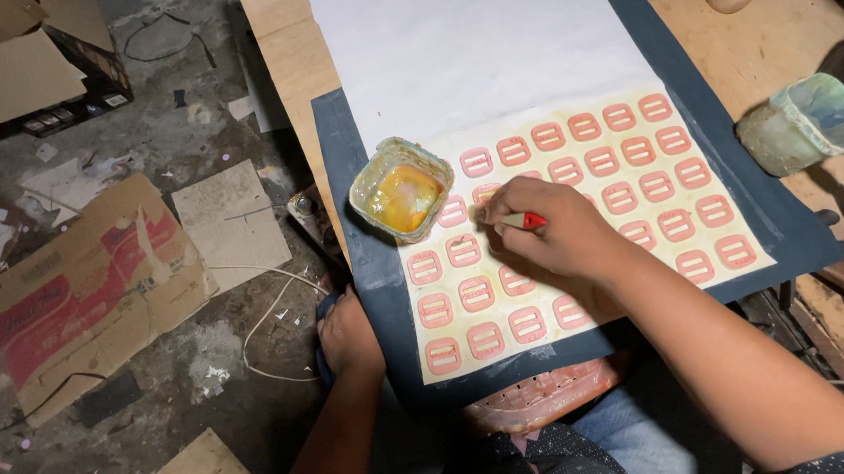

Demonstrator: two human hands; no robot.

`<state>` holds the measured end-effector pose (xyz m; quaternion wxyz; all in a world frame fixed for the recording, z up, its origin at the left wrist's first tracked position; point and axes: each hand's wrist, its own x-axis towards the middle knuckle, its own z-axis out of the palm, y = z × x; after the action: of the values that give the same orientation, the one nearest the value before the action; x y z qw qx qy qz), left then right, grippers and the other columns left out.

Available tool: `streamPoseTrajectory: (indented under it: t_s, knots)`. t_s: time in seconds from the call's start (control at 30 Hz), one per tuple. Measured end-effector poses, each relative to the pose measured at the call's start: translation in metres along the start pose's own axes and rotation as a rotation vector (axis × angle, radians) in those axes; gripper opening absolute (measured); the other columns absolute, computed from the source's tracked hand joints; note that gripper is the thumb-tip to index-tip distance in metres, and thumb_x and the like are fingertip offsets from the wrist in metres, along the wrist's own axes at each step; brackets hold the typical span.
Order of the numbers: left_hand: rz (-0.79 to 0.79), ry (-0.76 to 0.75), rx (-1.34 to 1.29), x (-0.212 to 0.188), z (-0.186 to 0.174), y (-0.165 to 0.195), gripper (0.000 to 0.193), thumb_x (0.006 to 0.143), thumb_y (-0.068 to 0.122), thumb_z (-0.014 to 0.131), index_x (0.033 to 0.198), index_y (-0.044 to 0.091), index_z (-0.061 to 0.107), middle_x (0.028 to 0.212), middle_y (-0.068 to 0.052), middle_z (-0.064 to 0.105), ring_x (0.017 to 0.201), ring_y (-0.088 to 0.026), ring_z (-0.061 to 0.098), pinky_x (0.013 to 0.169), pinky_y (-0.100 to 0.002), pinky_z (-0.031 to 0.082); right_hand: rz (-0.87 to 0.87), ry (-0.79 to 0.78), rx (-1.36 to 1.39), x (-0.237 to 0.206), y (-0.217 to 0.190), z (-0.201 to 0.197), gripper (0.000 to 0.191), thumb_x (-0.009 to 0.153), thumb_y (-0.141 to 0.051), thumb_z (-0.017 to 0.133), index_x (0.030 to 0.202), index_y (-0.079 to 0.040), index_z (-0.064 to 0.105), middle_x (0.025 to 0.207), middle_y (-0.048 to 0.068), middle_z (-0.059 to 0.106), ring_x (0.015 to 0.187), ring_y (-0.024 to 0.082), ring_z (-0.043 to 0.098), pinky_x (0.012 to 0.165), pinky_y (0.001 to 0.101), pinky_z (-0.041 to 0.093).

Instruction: The person uses a small brush to apply yellow paint to a grid of pink rectangular stickers arranged on a white sheet. They repeatedly dip the brush into a small container of paint and carefully fill in each sticker one by one.

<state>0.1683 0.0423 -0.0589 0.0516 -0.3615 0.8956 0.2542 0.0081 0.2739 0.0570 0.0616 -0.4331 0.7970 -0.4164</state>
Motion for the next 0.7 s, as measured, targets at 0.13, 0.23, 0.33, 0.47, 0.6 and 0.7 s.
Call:
streamPoseTrajectory:
  t_s: [0.13, 0.23, 0.33, 0.47, 0.6, 0.7]
  knots:
    - [0.026, -0.008, 0.004, -0.002, -0.001, 0.000, 0.038, 0.096, 0.036, 0.051, 0.115, 0.008, 0.068, 0.119, -0.015, 0.070, 0.118, -0.032, 0.062, 0.106, -0.044, 0.041, 0.035, 0.032, 0.021, -0.006, -0.003, -0.003, 0.009, 0.085, -0.004, 0.069, 0.093, -0.005, 0.066, 0.100, 0.008, 0.072, 0.096, 0.024, 0.073, 0.084, 0.0343, 0.057]
    - [0.007, -0.005, -0.016, 0.000, 0.002, -0.002, 0.037, 0.096, 0.036, 0.050, 0.113, 0.010, 0.070, 0.119, -0.013, 0.071, 0.118, -0.032, 0.063, 0.104, -0.045, 0.042, -0.035, 0.117, -0.014, -0.001, -0.005, 0.006, 0.013, 0.086, -0.004, 0.069, 0.099, -0.005, 0.067, 0.105, 0.009, 0.071, 0.099, 0.026, 0.072, 0.085, 0.0348, 0.057]
    - [0.024, 0.037, -0.009, 0.003, 0.007, -0.005, 0.037, 0.097, 0.036, 0.050, 0.115, 0.009, 0.068, 0.116, -0.015, 0.071, 0.115, -0.033, 0.063, 0.103, -0.046, 0.042, -0.064, 0.077, -0.092, 0.000, -0.008, 0.012, 0.015, 0.085, -0.003, 0.069, 0.100, -0.005, 0.067, 0.107, 0.010, 0.071, 0.099, 0.029, 0.070, 0.085, 0.0361, 0.056]
    - [0.028, 0.071, 0.016, 0.006, 0.013, -0.009, 0.036, 0.097, 0.035, 0.050, 0.113, 0.009, 0.068, 0.116, -0.014, 0.072, 0.115, -0.033, 0.064, 0.102, -0.047, 0.043, -0.011, -0.039, -0.118, -0.008, -0.007, -0.002, 0.013, 0.084, -0.004, 0.069, 0.098, -0.005, 0.068, 0.105, 0.009, 0.072, 0.098, 0.028, 0.071, 0.083, 0.0356, 0.057]
    - [0.040, 0.065, -0.005, 0.004, 0.012, -0.009, 0.035, 0.096, 0.034, 0.050, 0.113, 0.010, 0.068, 0.115, -0.014, 0.072, 0.114, -0.033, 0.064, 0.101, -0.046, 0.043, 0.202, -0.018, -0.038, -0.009, 0.003, -0.027, 0.012, 0.084, -0.005, 0.068, 0.095, -0.004, 0.068, 0.104, 0.008, 0.074, 0.094, 0.023, 0.074, 0.081, 0.0326, 0.057]
    - [0.046, 0.055, -0.007, 0.003, 0.011, -0.006, 0.034, 0.096, 0.033, 0.050, 0.111, 0.010, 0.069, 0.115, -0.014, 0.072, 0.114, -0.033, 0.064, 0.100, -0.045, 0.043, 0.159, 0.045, -0.104, -0.010, 0.007, -0.023, 0.012, 0.085, -0.004, 0.072, 0.097, -0.003, 0.073, 0.098, 0.010, 0.073, 0.093, 0.022, 0.071, 0.083, 0.0315, 0.055]
